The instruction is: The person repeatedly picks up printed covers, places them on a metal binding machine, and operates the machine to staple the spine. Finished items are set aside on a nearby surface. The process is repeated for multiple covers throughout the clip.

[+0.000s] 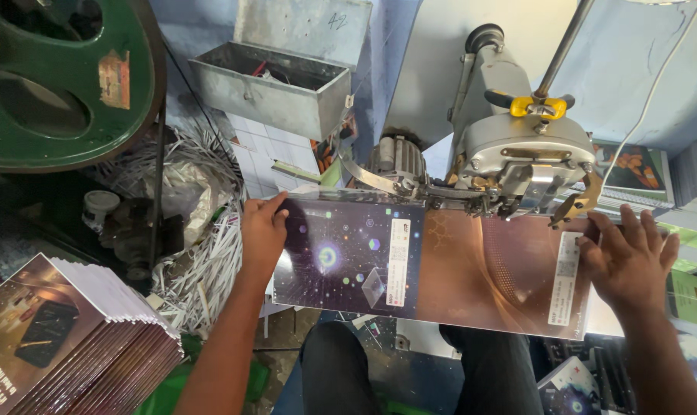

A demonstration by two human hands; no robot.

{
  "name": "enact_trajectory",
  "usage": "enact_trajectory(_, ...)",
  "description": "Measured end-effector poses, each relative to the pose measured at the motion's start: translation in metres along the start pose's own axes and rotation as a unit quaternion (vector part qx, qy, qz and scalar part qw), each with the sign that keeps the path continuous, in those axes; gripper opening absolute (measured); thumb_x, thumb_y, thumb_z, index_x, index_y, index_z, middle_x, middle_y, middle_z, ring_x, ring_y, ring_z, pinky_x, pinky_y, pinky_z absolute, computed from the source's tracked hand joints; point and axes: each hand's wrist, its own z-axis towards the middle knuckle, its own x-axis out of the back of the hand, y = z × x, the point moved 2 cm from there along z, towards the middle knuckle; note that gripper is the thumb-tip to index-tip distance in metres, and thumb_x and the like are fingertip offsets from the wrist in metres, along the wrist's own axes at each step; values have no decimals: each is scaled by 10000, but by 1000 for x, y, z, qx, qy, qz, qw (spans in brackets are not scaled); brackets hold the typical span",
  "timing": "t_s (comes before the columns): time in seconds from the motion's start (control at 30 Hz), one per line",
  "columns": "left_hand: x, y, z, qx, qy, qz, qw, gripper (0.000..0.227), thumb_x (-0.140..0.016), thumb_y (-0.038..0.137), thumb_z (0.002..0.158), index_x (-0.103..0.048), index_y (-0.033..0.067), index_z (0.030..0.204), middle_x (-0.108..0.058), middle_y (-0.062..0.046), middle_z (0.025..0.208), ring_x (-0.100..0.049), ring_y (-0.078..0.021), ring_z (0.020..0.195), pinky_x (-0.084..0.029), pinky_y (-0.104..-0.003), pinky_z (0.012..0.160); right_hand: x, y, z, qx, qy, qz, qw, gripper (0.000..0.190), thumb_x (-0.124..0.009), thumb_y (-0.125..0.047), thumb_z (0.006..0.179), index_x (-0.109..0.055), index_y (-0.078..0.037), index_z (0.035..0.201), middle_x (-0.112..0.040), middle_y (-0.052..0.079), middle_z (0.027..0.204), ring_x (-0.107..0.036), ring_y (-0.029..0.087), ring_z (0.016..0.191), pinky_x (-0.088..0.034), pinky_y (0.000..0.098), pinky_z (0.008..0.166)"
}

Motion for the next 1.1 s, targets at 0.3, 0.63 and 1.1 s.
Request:
enact_trajectory(0.3,1,4,0,53,-20,-25,998,373,-760,42,879,-758,141,1239,-574,-151,999,-606,-294,761,-528,-398,730,-4,4,0,-11,2,4,1000,552,-465,-549,1027,-562,-269,1492,-393,182,1672,-253,416,1599,-63,676,1263)
enact_trajectory(0.63,-19,24,-7,8,-11,-6,1000,368,-767,72,865,-760,140,1226,-576,-168,1028,-604,-342,903,-517,-440,808,5,30,-2,-27,9,9,1000,541,-450,-561,1045,-561,-260,1481,-313,274,1702,-177,459,1615,-12,695,1235)
enact_trajectory(1.1,-33,68,-15,19,-38,-33,999,372,-752,70,866,-748,121,1234,-562,-164,1010,-606,-330,874,-518,-428,790,6,71,-15,-58,42,-11,997,429,-541,-421,1067,-569,-202,1435,-327,365,1642,-224,569,1602,-153,637,1283)
